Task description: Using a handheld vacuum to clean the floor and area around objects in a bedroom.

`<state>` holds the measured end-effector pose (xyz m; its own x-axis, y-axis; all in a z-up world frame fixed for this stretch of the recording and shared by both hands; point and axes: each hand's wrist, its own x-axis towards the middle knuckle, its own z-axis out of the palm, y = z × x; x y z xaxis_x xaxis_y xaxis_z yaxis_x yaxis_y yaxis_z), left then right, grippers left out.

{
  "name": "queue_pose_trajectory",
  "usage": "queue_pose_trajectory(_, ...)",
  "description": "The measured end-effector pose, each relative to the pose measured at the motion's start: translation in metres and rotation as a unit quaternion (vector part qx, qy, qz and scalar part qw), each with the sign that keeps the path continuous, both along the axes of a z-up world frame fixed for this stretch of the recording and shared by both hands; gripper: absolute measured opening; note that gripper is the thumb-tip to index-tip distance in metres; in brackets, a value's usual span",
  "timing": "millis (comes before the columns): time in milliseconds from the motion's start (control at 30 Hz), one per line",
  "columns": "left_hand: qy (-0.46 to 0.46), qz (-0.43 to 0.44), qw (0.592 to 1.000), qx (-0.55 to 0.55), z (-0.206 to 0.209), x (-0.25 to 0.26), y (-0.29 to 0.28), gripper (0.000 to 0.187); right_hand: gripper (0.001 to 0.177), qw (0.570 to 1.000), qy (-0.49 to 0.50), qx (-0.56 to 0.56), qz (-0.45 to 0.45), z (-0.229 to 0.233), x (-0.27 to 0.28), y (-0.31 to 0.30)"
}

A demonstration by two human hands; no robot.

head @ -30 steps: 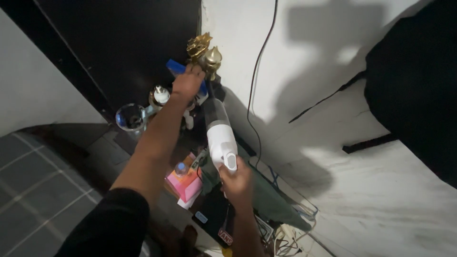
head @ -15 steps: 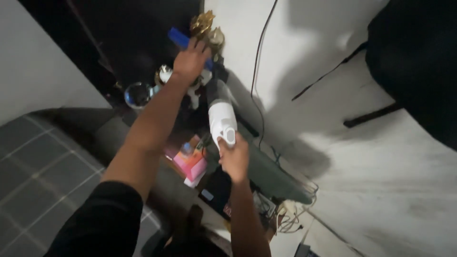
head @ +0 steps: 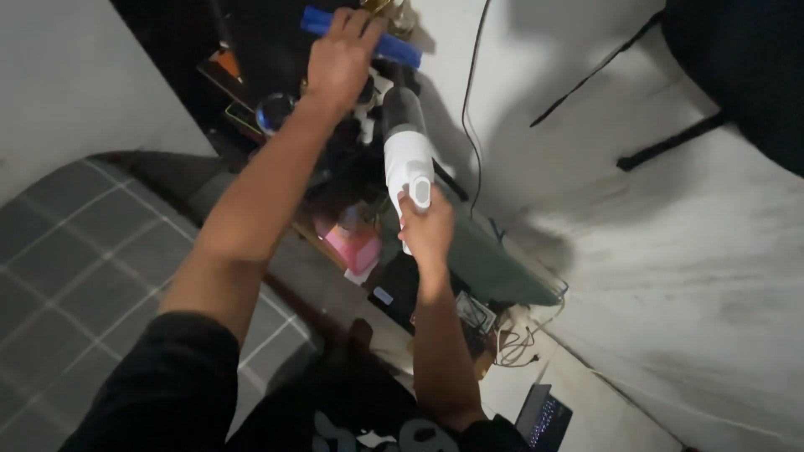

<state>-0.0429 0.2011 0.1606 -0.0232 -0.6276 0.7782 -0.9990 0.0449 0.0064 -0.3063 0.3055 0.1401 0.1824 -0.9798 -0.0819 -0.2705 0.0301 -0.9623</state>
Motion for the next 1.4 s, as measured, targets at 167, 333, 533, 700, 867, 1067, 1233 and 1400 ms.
queue_pose_trajectory(167,0.113,0.013,0.992,-0.053,0.022,-0.033,0.074,0.040,0.020,0.999,-0.031,0.012,-0.029,0.006,0.000,0.018)
queue_pose_trajectory(333,0.287,0.011,0.952,-0.109,0.004,-0.055,0.141,0.033,0.024,0.999,0.017,-0.018,-0.036,0.010,-0.007,0.043)
queue_pose_trajectory(533,0.403,0.067,0.899,-0.158,-0.019,-0.078,0.186,0.035,0.022,0.997,-0.060,-0.032,-0.046,0.011,-0.001,0.080)
queue_pose_trajectory(700,0.451,0.087,0.875,-0.150,-0.030,-0.096,0.221,0.034,0.019,0.993,-0.095,-0.028,-0.058,0.002,-0.001,0.109)
queue_pose_trajectory(867,0.501,0.100,0.843,-0.171,-0.054,-0.106,0.255,0.036,0.020,0.994,-0.100,-0.019,-0.049,-0.004,-0.008,0.131)
queue_pose_trajectory(1067,0.518,0.228,0.798,-0.208,-0.146,-0.114,0.303,0.040,0.021,0.994,-0.104,-0.013,-0.026,-0.031,-0.041,0.171)
queue_pose_trajectory(1233,0.647,0.304,0.663,-0.222,-0.259,-0.119,0.354,0.046,0.018,0.994,-0.098,0.030,-0.034,-0.062,-0.060,0.226)
queue_pose_trajectory(1400,0.784,0.211,0.523,-0.258,-0.298,-0.139,0.425,0.042,0.018,0.998,-0.069,0.011,0.009,-0.107,-0.078,0.283)
